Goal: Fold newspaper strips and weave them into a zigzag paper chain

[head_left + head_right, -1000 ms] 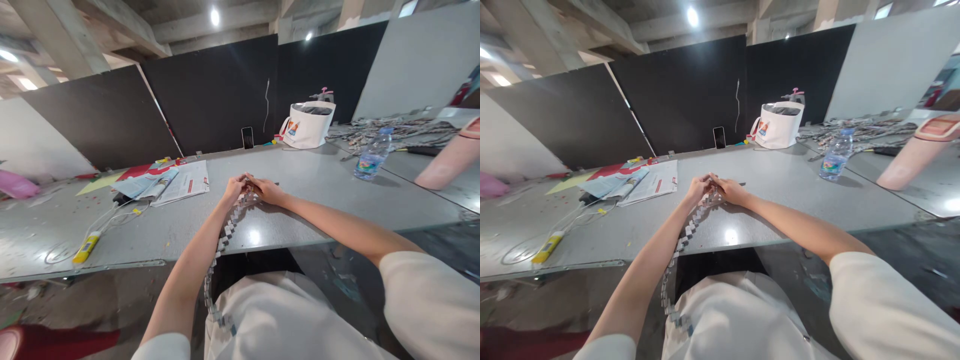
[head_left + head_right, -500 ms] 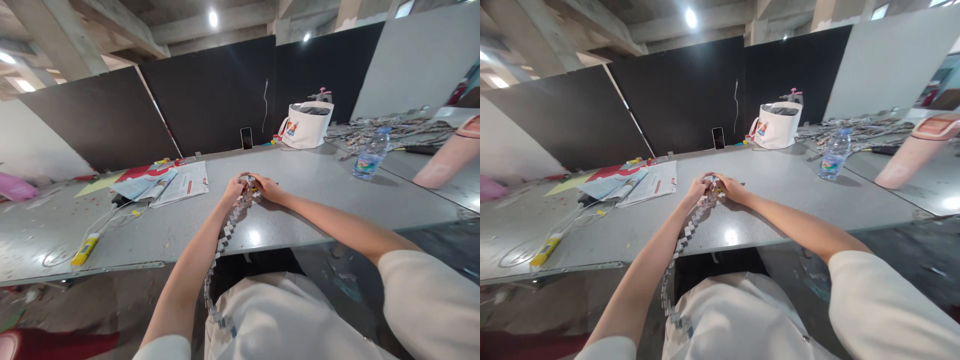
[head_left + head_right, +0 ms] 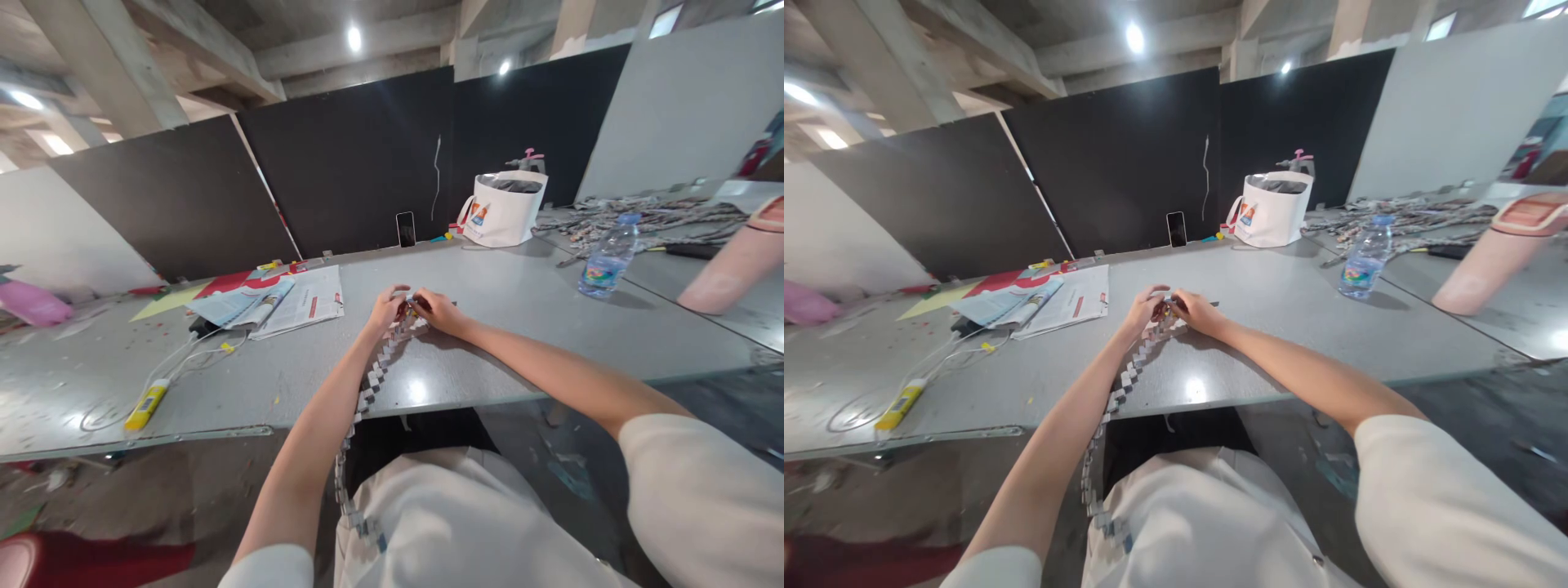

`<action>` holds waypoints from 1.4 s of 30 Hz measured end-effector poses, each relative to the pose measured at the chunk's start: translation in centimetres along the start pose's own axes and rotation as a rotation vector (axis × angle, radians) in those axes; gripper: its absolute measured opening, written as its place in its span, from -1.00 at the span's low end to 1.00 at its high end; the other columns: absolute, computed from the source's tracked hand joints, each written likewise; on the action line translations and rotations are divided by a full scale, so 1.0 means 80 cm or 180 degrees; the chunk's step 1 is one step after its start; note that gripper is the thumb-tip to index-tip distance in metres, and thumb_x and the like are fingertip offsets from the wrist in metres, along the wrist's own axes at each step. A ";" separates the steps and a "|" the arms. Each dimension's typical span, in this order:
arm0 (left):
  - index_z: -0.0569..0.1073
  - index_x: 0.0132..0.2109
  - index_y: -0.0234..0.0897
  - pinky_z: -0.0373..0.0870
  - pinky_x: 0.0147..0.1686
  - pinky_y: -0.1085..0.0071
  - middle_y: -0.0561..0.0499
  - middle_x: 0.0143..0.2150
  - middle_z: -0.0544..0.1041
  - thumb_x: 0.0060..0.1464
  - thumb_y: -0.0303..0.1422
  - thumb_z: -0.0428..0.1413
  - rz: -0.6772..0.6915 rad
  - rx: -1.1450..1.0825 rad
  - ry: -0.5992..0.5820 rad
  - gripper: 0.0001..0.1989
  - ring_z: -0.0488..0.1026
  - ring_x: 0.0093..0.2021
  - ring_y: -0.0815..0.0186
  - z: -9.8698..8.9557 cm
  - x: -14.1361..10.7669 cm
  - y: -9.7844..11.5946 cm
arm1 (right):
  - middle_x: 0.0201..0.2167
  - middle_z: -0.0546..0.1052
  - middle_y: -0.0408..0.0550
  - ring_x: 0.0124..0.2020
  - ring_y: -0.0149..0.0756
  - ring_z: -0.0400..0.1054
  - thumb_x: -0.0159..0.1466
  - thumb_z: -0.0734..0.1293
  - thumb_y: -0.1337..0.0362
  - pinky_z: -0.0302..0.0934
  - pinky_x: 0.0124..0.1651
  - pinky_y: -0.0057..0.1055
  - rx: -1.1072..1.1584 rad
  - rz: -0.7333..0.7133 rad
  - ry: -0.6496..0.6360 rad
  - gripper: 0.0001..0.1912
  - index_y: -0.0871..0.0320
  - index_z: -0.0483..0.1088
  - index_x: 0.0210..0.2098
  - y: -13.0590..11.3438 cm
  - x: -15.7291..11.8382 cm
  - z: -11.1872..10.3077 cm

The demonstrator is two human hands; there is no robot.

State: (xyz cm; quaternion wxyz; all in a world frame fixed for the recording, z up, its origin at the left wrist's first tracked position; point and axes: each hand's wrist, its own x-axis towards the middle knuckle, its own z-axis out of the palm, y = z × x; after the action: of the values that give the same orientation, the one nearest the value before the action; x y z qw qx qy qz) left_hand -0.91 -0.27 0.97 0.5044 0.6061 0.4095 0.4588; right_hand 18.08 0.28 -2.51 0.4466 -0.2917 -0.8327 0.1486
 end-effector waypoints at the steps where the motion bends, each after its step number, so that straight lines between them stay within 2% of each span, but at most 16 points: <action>1: 0.48 0.10 -0.33 0.04 -0.56 0.48 0.16 -0.60 0.29 0.30 -0.32 0.10 0.0006 0.0015 -0.0016 -0.71 0.20 -0.62 0.43 0.000 0.000 0.000 | -0.33 0.59 -0.03 -0.36 -0.23 0.44 0.50 0.24 0.06 0.25 -0.24 -0.36 -0.0027 0.0006 0.0027 -0.75 0.10 0.35 -0.19 0.001 0.000 0.001; 6: 0.50 0.08 -0.30 0.08 -0.56 0.49 0.16 -0.58 0.29 0.31 -0.22 0.16 0.0001 0.0103 -0.0057 -0.70 0.22 -0.60 0.43 0.002 -0.002 0.000 | -0.44 0.51 -0.11 -0.43 -0.26 0.36 0.45 0.27 0.08 0.18 -0.30 -0.37 -0.0157 0.0072 0.0146 -0.77 0.08 0.30 -0.25 0.009 0.001 0.006; 10: 0.47 0.10 -0.30 0.13 -0.54 0.49 0.15 -0.55 0.36 0.34 -0.23 0.14 0.0089 0.0177 -0.0078 -0.70 0.25 -0.60 0.43 0.000 0.003 -0.004 | -0.46 0.48 -0.13 -0.44 -0.26 0.35 0.45 0.26 0.06 0.15 -0.30 -0.37 -0.0205 0.0093 0.0188 -0.78 0.08 0.31 -0.20 0.011 0.001 0.007; 13: 0.47 -0.04 -0.30 0.16 -0.52 0.47 0.12 -0.54 0.40 0.34 -0.27 0.14 0.0181 0.0480 0.0061 -0.81 0.27 -0.60 0.42 -0.003 0.010 -0.011 | -0.46 0.46 -0.14 -0.44 -0.25 0.35 0.47 0.25 0.04 0.13 -0.30 -0.36 -0.0239 0.0220 0.0101 -0.76 0.09 0.30 -0.16 0.007 0.001 0.004; 16: 0.43 -0.20 -0.27 0.16 -0.51 0.47 0.10 -0.54 0.42 0.30 -0.29 0.18 0.0360 0.0837 0.0185 -0.85 0.30 -0.57 0.40 -0.005 0.013 -0.017 | -0.42 0.46 -0.10 -0.40 -0.24 0.34 0.49 0.22 0.03 0.09 -0.29 -0.35 -0.0353 0.0273 -0.0065 -0.72 0.07 0.26 -0.25 0.002 0.000 0.002; 18: 0.41 -0.23 -0.25 0.16 -0.50 0.46 0.11 -0.54 0.42 0.29 -0.30 0.17 0.0490 0.0930 0.0151 -0.85 0.31 -0.57 0.39 -0.004 0.013 -0.019 | -0.41 0.45 -0.08 -0.39 -0.23 0.32 0.51 0.19 0.04 0.07 -0.28 -0.34 -0.0393 0.0236 -0.0168 -0.69 0.07 0.22 -0.31 0.000 -0.001 0.002; 22: 0.38 -0.23 -0.22 0.15 -0.50 0.46 0.13 -0.56 0.40 0.32 -0.28 0.14 0.0534 0.0900 -0.0005 -0.85 0.29 -0.57 0.39 -0.005 0.011 -0.020 | -0.39 0.46 -0.06 -0.39 -0.24 0.31 0.53 0.18 0.05 0.08 -0.25 -0.33 -0.0280 0.0180 -0.0256 -0.67 0.07 0.22 -0.33 0.001 -0.001 0.003; 28: 0.35 -0.27 -0.21 0.14 -0.50 0.46 0.13 -0.58 0.38 0.31 -0.28 0.13 0.0496 0.0929 0.0010 -0.82 0.28 -0.57 0.39 -0.005 0.010 -0.019 | -0.41 0.43 -0.09 -0.39 -0.24 0.32 0.54 0.16 0.06 0.09 -0.27 -0.33 -0.0113 0.0084 -0.0331 -0.68 0.07 0.25 -0.31 0.003 -0.001 0.006; 35: 0.46 -0.17 -0.26 0.13 -0.55 0.45 0.08 -0.51 0.46 0.28 -0.22 0.17 0.0297 0.0759 0.0022 -0.82 0.24 -0.61 0.43 0.000 0.007 -0.009 | -0.52 0.23 -0.21 -0.49 -0.32 0.14 0.53 0.17 0.06 0.01 -0.33 -0.35 -0.0042 -0.0062 0.0169 -0.60 0.05 0.13 -0.42 0.003 0.000 0.008; 37: 0.46 -0.20 -0.27 0.14 -0.55 0.46 0.07 -0.48 0.48 0.27 -0.20 0.19 0.0269 0.0709 0.0011 -0.79 0.24 -0.61 0.44 -0.001 0.008 -0.007 | -0.52 0.21 -0.21 -0.49 -0.32 0.11 0.53 0.17 0.04 0.00 -0.33 -0.34 -0.0078 -0.0047 0.0241 -0.59 0.04 0.10 -0.42 0.003 -0.001 0.009; 42: 0.39 -0.34 -0.25 0.25 -0.45 0.46 0.09 -0.51 0.47 0.20 -0.27 0.21 0.0522 0.0794 0.0021 -0.79 0.32 -0.52 0.41 -0.004 0.012 -0.010 | -0.47 0.33 -0.17 -0.44 -0.29 0.23 0.54 0.14 -0.01 0.05 -0.30 -0.34 -0.0143 0.0214 -0.0057 -0.61 0.05 0.16 -0.36 0.001 -0.002 0.008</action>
State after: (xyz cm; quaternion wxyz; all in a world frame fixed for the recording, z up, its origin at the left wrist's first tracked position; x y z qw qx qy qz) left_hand -1.01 0.84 0.33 0.3847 0.6940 0.4141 0.4460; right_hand 17.65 0.26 -2.99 0.4272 -0.3280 -0.8295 0.1475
